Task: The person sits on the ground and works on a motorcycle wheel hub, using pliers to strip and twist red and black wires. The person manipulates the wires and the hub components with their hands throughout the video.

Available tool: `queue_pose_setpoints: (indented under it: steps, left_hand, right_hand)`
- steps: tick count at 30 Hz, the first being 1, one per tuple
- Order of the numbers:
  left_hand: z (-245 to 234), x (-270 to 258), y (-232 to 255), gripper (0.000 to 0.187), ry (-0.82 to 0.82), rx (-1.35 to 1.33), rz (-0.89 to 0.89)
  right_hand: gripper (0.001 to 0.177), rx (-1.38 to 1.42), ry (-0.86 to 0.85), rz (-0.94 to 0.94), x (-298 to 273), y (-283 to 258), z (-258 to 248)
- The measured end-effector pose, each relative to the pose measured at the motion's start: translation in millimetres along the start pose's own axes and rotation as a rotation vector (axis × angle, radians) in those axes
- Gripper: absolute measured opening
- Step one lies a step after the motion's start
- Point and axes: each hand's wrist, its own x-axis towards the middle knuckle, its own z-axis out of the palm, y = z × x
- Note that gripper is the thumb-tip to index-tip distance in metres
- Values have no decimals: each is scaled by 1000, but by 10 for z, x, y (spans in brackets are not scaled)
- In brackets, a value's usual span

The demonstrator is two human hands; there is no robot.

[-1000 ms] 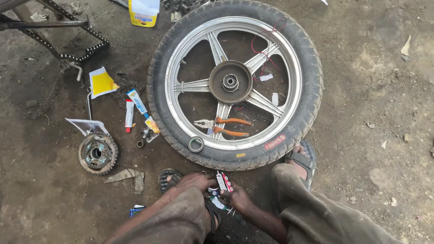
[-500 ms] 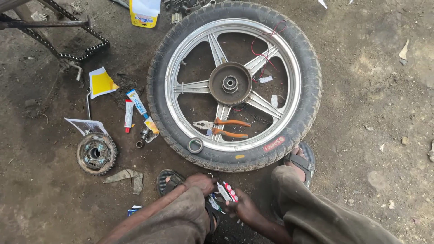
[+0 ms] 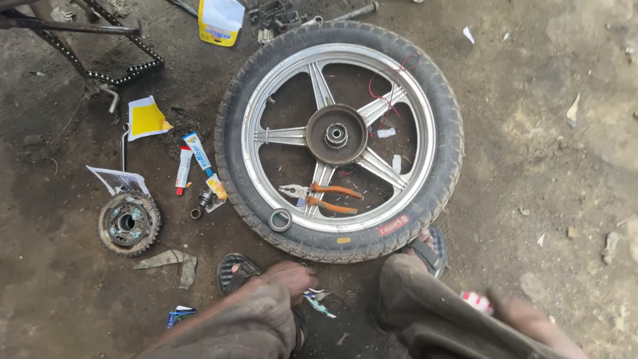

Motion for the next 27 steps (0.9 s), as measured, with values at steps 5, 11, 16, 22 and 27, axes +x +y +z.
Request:
queue_pose_setpoints:
  steps: [5, 11, 16, 22, 27]
  left_hand:
    - [-228, -9, 27, 15, 644, -1, 622]
    - [-495, 818, 174, 31, 831, 192, 441]
    - [-652, 127, 398, 53, 748, 67, 443]
    - [-513, -406, 373, 76, 563, -123, 414]
    - [-371, -391, 309, 70, 599, -109, 424]
  right_hand:
    - [33, -240, 19, -69, 646, -1539, -1145]
    - [21, -353, 36, -417, 1177, -2980, -641]
    - [31, -381, 0, -474, 1435, -3217, -272]
    - [26, -458, 11, -615, 1486, -2998, -166]
    - [20, -322, -66, -619, 1436, -3005, -346]
